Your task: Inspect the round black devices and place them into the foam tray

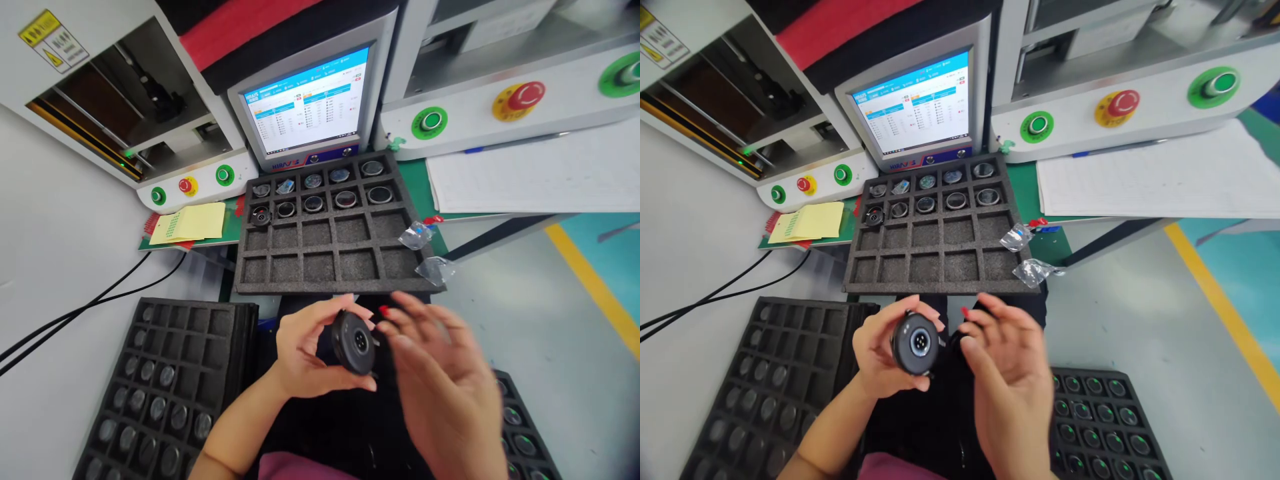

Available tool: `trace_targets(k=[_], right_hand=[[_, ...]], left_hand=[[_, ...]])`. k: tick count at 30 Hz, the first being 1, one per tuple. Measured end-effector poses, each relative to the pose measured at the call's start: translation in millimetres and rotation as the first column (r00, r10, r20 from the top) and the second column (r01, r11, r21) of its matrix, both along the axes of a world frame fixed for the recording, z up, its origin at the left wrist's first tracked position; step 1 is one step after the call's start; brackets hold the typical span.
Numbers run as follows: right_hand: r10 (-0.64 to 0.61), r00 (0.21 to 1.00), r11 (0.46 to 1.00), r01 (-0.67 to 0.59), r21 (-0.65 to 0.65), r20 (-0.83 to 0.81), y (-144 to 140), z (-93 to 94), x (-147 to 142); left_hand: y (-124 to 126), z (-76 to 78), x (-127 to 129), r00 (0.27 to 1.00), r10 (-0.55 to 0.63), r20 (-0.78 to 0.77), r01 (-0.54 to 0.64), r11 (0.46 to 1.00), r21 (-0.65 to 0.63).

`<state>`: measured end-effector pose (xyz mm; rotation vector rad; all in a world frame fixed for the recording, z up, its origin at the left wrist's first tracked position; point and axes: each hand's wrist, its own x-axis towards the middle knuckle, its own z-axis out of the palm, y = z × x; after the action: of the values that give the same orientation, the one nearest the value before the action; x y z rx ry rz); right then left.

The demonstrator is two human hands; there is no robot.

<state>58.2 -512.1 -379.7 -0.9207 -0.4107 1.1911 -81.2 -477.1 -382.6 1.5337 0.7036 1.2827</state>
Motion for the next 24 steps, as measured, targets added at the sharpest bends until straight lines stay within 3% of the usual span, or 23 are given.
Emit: trace_targets(k=[1, 2, 4, 6, 7, 8, 10, 12, 13, 17, 19, 21, 24], right_hand=[[-0.078, 0.994, 0.996, 0.076, 0.037, 0.072, 1.5, 2.7, 2.5], [-0.12, 0.983, 0.99, 0.109, 0.086, 0.137, 2.6, 5.6, 5.2], [-0.061, 0.969, 0.985, 0.02, 0.171, 0.24, 3.6, 11.3, 10.6], [0.117, 0.944, 0.963, -0.184, 0.198, 0.31, 3.5, 15.3, 14.7], [0.207, 0.923, 0.941, -0.279, 0.194, 0.324, 3.5, 16.3, 16.1], [0.28, 0.906, 0.918, -0.349, 0.186, 0.318, 3.8, 16.5, 17.0], [0.367, 0.895, 0.893, -0.415, 0.173, 0.252, 5.5, 14.8, 17.9], [0.371, 0.914, 0.902, -0.396, 0.169, 0.165, 8.3, 11.4, 18.4], [0.357, 0.925, 0.912, -0.376, 0.166, 0.13, 9.7, 9.6, 18.7], [0.27, 0.959, 0.949, -0.28, 0.146, 0.086, 11.7, 4.5, 20.1], [0.23, 0.967, 0.961, -0.244, 0.131, 0.112, 10.0, 3.4, 19.9], [0.219, 0.967, 0.964, -0.235, 0.122, 0.133, 8.0, 3.1, 18.9], [0.246, 0.96, 0.957, -0.262, 0.123, 0.131, 6.7, 3.4, 17.1]], left_hand=[[-1.4, 1.8, -0.7, 0.994, -0.062, 0.091, 0.076, 0.984, -0.163], [-2.0, 3.1, -1.6, 0.973, -0.129, 0.191, 0.185, 0.931, -0.316], [-1.1, 3.7, -3.3, 0.892, -0.248, 0.378, 0.426, 0.739, -0.521], [1.5, 2.2, -4.7, 0.81, -0.312, 0.497, 0.582, 0.535, -0.612], [2.7, 1.0, -5.1, 0.787, -0.325, 0.525, 0.617, 0.461, -0.638], [3.5, 0.1, -5.3, 0.774, -0.331, 0.54, 0.633, 0.412, -0.655], [3.6, -0.5, -4.9, 0.767, -0.337, 0.546, 0.642, 0.37, -0.672], [1.8, 1.4, -3.3, 0.776, -0.335, 0.534, 0.631, 0.392, -0.67], [0.5, 2.9, -2.2, 0.794, -0.334, 0.508, 0.609, 0.429, -0.667], [-2.0, 8.4, 2.8, 0.914, -0.28, 0.294, 0.405, 0.671, -0.621], [-0.6, 9.2, 4.4, 0.938, -0.258, 0.231, 0.344, 0.754, -0.559], [1.9, 9.0, 4.9, 0.941, -0.27, 0.205, 0.338, 0.783, -0.521], [5.9, 7.1, 3.9, 0.919, -0.324, 0.225, 0.394, 0.767, -0.507]])
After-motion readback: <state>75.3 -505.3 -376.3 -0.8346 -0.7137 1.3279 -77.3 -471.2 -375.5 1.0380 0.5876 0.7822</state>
